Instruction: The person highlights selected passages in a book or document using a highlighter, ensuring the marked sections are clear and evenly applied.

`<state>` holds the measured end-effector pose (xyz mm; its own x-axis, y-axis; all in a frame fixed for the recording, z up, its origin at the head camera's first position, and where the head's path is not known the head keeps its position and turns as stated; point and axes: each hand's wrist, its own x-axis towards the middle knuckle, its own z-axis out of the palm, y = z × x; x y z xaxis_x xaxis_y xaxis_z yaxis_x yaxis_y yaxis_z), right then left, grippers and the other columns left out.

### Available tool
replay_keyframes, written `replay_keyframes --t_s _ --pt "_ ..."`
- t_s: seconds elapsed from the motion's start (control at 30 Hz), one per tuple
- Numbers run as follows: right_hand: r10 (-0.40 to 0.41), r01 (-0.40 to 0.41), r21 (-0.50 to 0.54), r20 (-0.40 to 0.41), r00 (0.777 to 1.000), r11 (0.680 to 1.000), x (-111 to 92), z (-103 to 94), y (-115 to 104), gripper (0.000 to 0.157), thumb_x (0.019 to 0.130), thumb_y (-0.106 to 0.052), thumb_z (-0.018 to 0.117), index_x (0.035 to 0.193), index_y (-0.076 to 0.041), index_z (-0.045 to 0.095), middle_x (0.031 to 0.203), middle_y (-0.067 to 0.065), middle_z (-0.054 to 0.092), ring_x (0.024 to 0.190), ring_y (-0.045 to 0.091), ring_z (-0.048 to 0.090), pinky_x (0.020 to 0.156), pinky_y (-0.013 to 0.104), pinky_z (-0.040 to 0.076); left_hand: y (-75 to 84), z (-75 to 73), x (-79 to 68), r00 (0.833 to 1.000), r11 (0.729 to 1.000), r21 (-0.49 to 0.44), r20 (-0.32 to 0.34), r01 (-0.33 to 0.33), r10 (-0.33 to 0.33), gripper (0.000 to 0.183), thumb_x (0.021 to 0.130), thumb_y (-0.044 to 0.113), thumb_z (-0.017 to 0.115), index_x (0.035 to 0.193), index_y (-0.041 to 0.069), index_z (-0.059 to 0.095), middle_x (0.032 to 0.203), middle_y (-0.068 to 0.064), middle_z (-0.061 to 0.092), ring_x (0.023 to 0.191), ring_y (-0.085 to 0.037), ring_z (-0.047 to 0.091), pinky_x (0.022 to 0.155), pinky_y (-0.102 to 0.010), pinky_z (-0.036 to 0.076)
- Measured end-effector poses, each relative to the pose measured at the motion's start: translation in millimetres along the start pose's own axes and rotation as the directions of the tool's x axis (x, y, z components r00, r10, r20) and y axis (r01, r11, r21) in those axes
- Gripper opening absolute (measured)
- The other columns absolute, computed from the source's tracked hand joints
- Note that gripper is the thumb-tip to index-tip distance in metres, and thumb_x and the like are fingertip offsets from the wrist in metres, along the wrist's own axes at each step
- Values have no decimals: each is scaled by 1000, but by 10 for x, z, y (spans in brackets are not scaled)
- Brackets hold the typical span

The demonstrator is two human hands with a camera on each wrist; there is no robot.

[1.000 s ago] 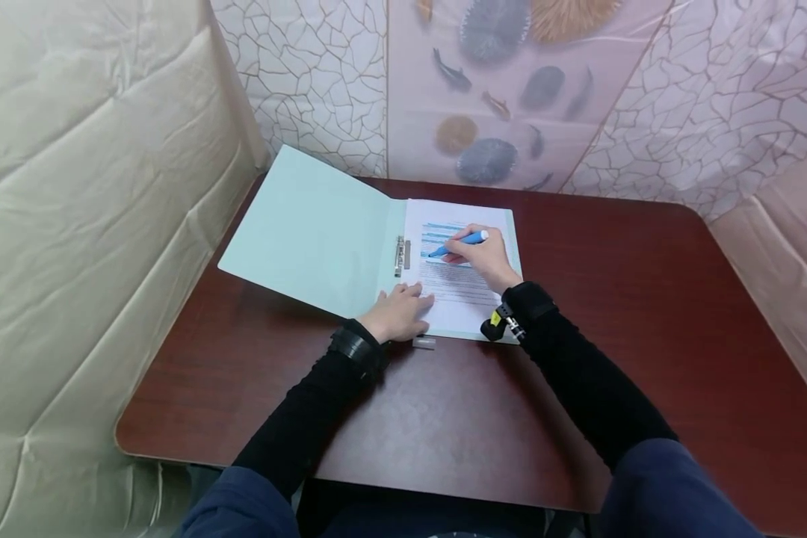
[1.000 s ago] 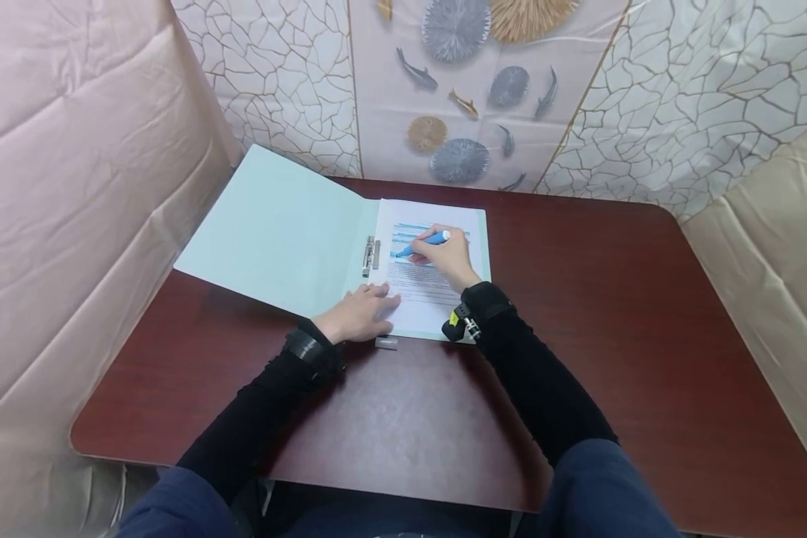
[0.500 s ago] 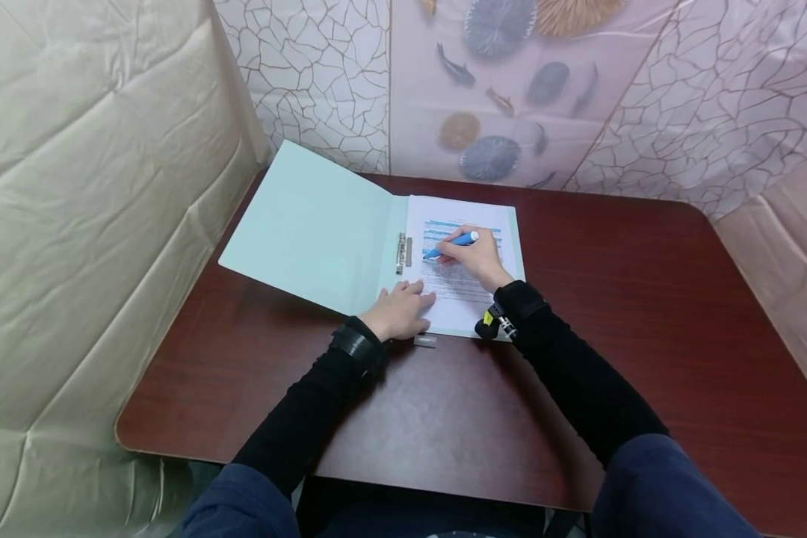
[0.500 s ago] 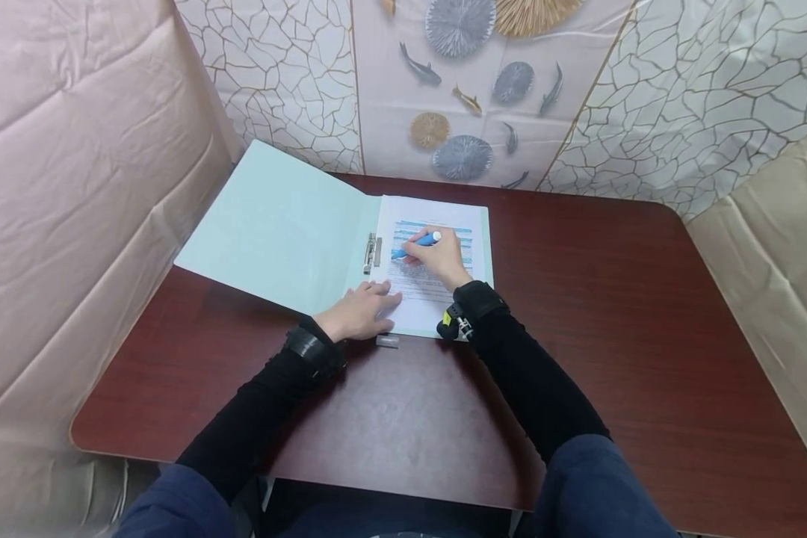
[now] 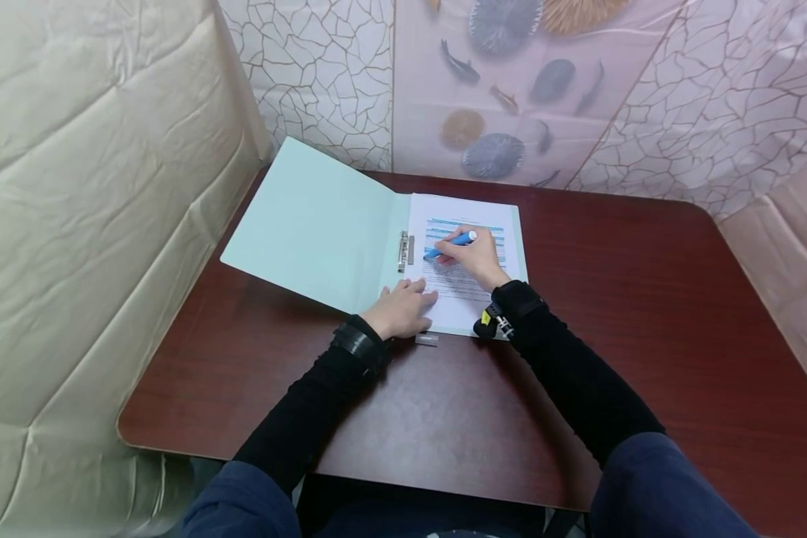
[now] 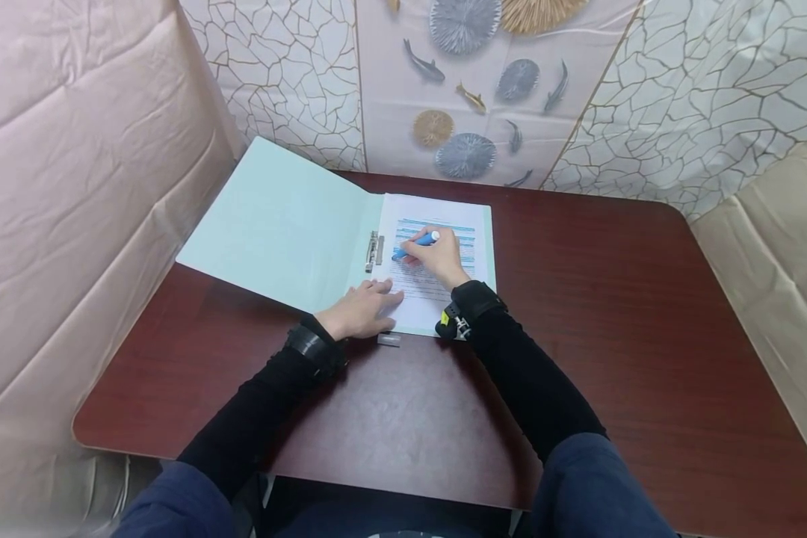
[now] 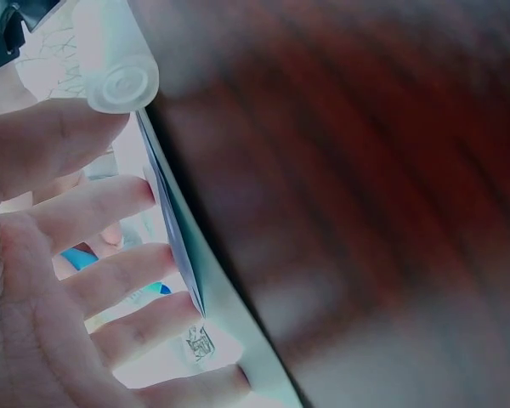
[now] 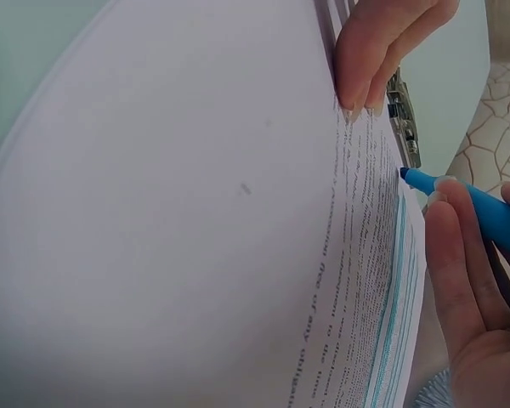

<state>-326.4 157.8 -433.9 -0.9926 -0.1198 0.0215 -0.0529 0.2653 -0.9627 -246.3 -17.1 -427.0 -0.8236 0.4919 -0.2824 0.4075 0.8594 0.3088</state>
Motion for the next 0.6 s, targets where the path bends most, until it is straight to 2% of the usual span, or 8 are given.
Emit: replay_keyframes --t_s 0.37,0.6 --pt "21 -22 -66 -12 1000 998 13 14 -5 18 88 -18 70 94 -2 65 89 19 74 74 23 74 75 33 58 -4 12 13 1000 1000 2 2 -2 2 57 97 32 54 150 20 36 161 -10 22 149 -34 19 115 -61 21" --pt "-5 2 -144 -18 1000 990 39 52 -27 14 87 -15 69 91 -1 66 81 18 74 70 23 73 70 25 58 -20 17 11 1000 1000 5 3 1 -1 57 97 33 54 150 21 35 161 -10 21 149 -34 18 115 -61 21"
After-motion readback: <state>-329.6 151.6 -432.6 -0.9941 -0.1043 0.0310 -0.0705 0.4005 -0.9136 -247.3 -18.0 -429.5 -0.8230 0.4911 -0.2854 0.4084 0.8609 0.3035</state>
